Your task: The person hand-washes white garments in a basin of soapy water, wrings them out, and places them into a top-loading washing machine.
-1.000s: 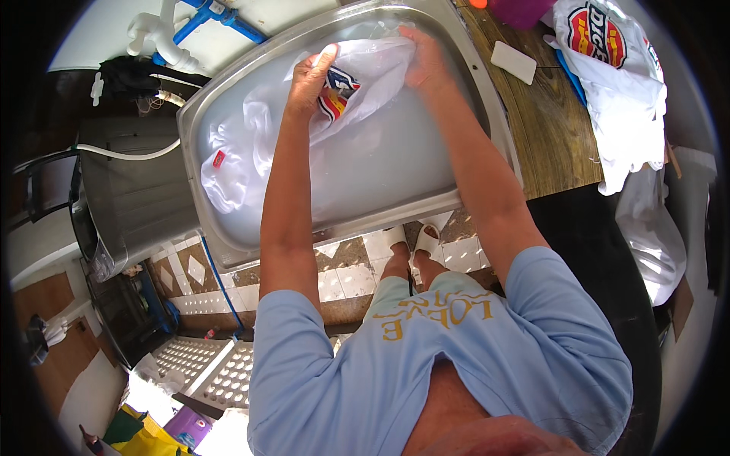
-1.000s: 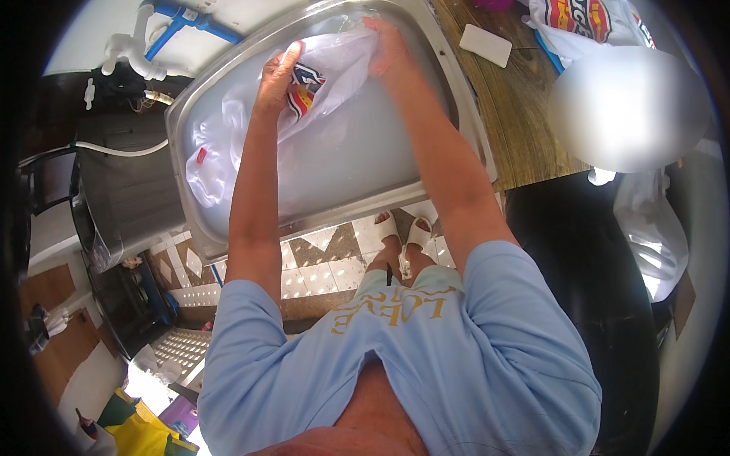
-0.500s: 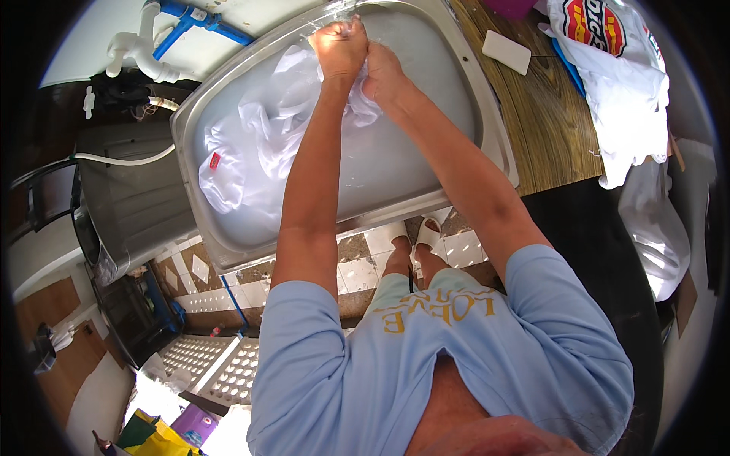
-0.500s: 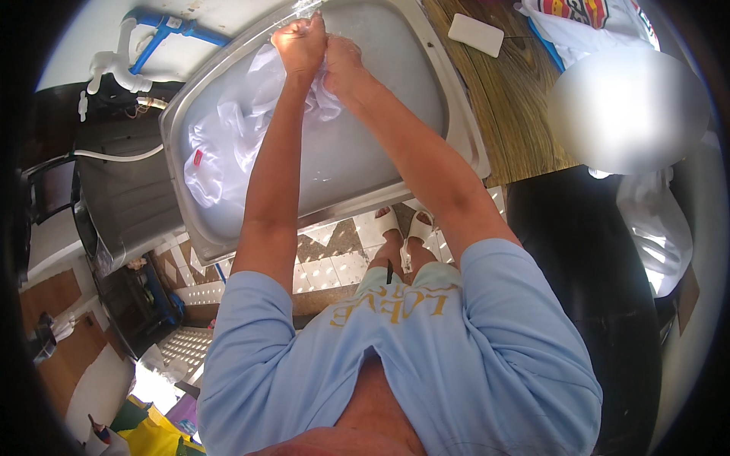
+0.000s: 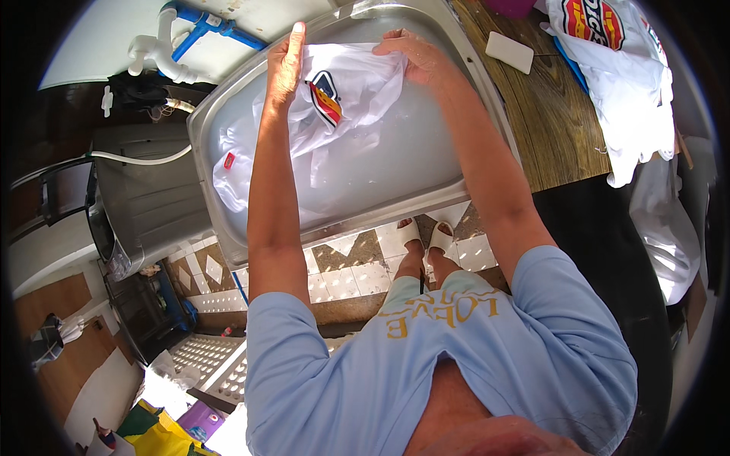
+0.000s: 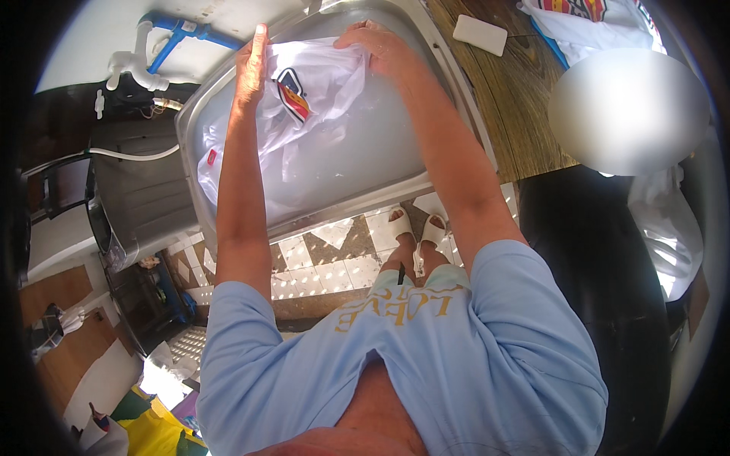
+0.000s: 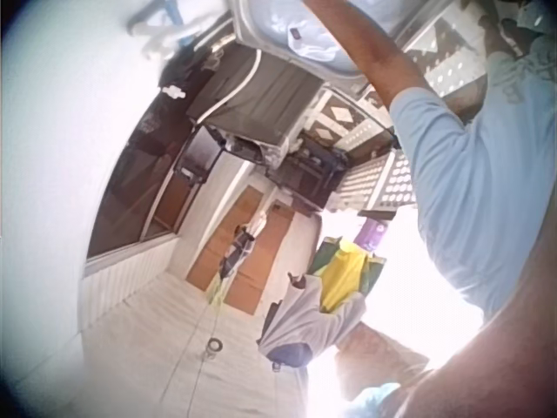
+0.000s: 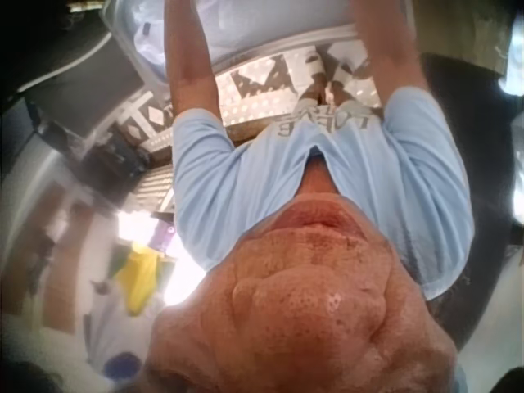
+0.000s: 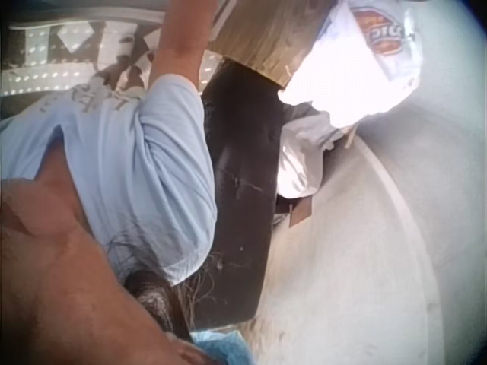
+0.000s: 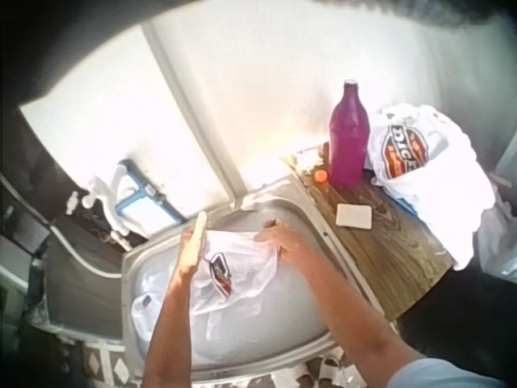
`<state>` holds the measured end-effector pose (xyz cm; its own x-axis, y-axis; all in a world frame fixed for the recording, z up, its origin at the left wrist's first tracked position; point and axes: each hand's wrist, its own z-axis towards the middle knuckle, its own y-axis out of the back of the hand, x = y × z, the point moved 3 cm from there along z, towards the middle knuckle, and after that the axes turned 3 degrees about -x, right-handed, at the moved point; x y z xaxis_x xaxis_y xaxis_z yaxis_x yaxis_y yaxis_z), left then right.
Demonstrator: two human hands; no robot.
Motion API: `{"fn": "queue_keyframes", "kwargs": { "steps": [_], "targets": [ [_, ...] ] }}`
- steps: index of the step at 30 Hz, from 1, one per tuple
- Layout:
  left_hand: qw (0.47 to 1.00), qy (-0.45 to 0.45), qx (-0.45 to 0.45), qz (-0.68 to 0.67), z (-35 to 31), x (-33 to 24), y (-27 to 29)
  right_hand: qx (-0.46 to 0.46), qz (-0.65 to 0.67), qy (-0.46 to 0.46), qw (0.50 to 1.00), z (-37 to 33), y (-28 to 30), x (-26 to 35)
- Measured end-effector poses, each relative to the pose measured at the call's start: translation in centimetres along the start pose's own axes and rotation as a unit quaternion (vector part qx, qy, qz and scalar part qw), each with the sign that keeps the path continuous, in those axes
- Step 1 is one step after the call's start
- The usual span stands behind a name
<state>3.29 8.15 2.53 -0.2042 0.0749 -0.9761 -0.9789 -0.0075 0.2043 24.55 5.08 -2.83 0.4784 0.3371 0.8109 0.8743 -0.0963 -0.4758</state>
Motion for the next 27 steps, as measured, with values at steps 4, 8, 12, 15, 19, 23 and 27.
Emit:
{"fn": "queue_keyframes", "kwargs": {
  "steps": [4, 8, 12, 15, 19, 23, 27],
  "targets": [
    [0.984, 0.024, 0.123, 0.126, -0.8, 4.3, -0.3, -0.095, -0.443, 0.096, 0.886, 2.5, 3.3, -0.8],
    [0.925, -0.102, 0.066, 0.359, -2.5, 7.7, -1.7, -0.114, -0.572, 0.155, 0.797, 2.6, 1.9, -1.5],
    [0.985, 0.026, 0.03, 0.165, -2.1, 9.4, 0.2, -0.021, 0.067, -0.006, 0.998, 1.7, 0.4, -0.5],
    [0.954, 0.134, 0.002, -0.269, -2.2, 5.0, -0.7, 0.054, 0.316, -0.086, 0.943, 1.9, 1.2, -0.9],
    [0.898, 0.087, 0.014, -0.43, -4.0, -1.3, -6.6, -0.009, 0.244, -0.033, 0.969, 1.3, -1.5, -3.3],
    [0.982, -0.175, 0.062, 0.018, -8.6, -3.1, -13.5, 0.186, 0.202, 0.178, 0.945, 1.2, -1.0, -5.5],
    [0.943, -0.315, -0.064, 0.087, -5.4, -1.3, -12.6, 0.155, 0.285, 0.101, 0.94, 1.7, -1.4, -6.5]
  ]
}}
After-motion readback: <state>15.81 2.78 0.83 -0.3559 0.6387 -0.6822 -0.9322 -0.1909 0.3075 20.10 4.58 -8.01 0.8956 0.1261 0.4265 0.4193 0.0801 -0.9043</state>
